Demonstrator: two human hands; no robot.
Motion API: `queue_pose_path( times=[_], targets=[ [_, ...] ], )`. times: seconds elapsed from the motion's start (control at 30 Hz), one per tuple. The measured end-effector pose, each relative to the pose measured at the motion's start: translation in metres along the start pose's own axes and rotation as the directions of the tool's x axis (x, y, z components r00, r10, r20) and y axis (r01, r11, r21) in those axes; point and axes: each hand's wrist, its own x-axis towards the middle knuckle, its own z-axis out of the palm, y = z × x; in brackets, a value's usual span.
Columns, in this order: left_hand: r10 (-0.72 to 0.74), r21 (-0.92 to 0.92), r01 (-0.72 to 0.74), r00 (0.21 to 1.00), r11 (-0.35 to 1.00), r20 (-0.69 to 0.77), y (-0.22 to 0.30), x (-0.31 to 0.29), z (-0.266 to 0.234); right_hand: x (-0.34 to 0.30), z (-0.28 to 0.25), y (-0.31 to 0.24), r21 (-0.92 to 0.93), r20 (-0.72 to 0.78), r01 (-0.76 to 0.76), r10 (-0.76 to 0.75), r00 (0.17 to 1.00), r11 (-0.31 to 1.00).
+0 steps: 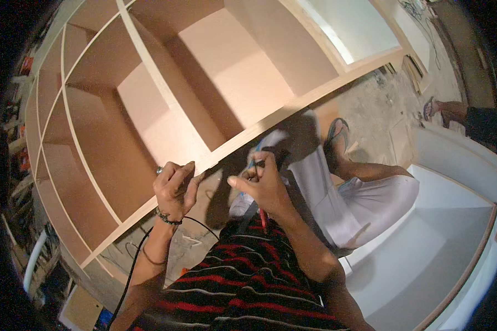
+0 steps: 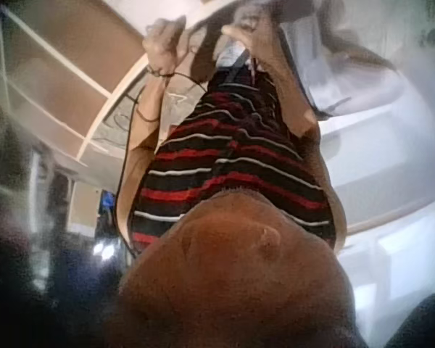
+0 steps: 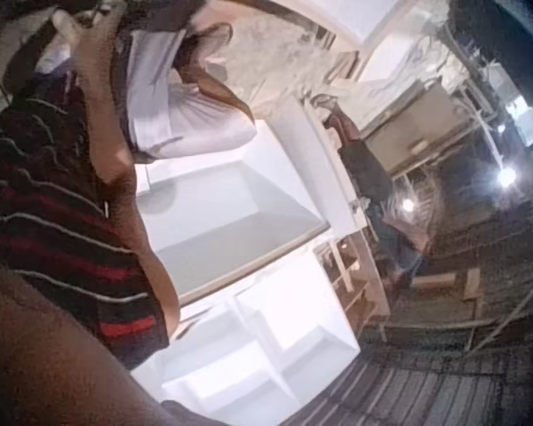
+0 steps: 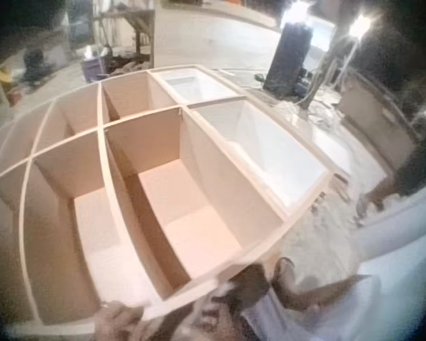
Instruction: The person assembles a wooden shelving unit by using a hammer to tap pieces into place and a utility knife to trim excess material from the edges of the wood.
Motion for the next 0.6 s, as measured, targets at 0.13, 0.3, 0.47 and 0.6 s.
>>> queue_pose_path(
  times=[0.13,0.3,0.47,0.6],
  targets=[
    [0.049,0.016,-0.049,0.999,0.999,0.002,0.002,0.003,0.006,-0.029,-0.03,0.058,0.226,0.212,0.026,-0.075,0.974,0.974],
    [-0.022,-0.008,0.022,1.0,1.0,0.0,0.007,-0.004,0.002,-0.061,-0.049,0.059,0.127,0.211,0.053,-0.079,0.974,0.99],
    [-0.017,0.001,0.017,1.0,1.0,0.01,0.003,0.0,-0.003,-0.05,-0.065,-0.012,-0.062,-0.197,0.299,-0.305,0.932,0.952],
    [0.002,-0.055,-0.002,1.0,0.999,0.011,0.005,0.003,0.005,-0.011,-0.03,-0.006,-0.263,-0.112,0.265,-0.302,0.947,0.928]
  ],
)
